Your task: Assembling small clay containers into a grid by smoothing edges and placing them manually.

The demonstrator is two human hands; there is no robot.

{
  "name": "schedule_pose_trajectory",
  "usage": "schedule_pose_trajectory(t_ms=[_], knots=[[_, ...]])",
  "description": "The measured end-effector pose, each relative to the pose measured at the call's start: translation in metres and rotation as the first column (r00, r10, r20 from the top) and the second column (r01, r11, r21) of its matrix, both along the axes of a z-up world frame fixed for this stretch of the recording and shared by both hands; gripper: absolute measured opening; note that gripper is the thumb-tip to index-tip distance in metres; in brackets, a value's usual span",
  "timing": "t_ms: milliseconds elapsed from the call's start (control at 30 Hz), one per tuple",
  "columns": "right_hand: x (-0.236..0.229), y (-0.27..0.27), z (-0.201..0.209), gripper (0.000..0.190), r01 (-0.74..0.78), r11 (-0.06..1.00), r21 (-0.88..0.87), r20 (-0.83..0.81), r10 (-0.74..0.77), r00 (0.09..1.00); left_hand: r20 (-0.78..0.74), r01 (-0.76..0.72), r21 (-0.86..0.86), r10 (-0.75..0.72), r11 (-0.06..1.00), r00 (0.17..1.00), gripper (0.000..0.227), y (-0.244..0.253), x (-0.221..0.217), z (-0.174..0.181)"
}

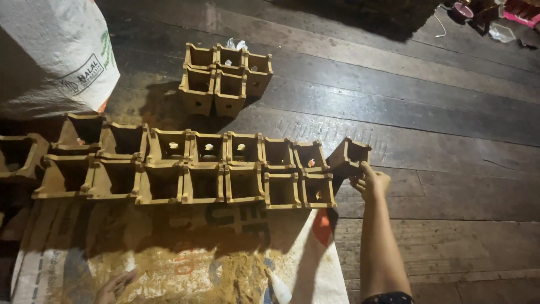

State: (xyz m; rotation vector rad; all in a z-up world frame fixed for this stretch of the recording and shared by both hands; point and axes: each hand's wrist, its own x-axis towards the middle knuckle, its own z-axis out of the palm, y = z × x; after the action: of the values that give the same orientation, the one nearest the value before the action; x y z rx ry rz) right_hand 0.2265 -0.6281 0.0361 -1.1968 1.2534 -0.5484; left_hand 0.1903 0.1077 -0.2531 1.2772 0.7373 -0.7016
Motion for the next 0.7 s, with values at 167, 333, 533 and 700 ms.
schedule_pose_trajectory(t_ms=[167, 333, 533, 700], knots=[[0.013, -0.005, 0.000, 0.027, 0.052, 0.984, -0.173, -0.224, -0.091, 0.970, 0.207, 0.166, 0.034, -0.170, 0.985, 0.964, 0.046, 0.012, -0.013, -0.014], [0.013, 0.015, 0.035, 0.028, -0.080, 0.988, -0.132, -0.288, 0.039, 0.957, 0.144, 0.282, 0.011, -0.281, 0.959, 0.949, 0.051, 0.016, -0.006, -0.016], [0.013, -0.034, 0.015, 0.027, -0.370, 0.862, -0.346, -0.550, 0.133, 0.825, 0.240, 0.237, 0.102, -0.255, 0.966, 0.937, 0.051, 0.002, -0.025, 0.027], [-0.009, -0.010, 0.025, 0.041, -0.703, 0.305, -0.643, -0.660, 0.246, 0.710, 0.248, 0.275, 0.119, -0.297, 0.954, 0.922, 0.047, 0.008, -0.022, 0.012]])
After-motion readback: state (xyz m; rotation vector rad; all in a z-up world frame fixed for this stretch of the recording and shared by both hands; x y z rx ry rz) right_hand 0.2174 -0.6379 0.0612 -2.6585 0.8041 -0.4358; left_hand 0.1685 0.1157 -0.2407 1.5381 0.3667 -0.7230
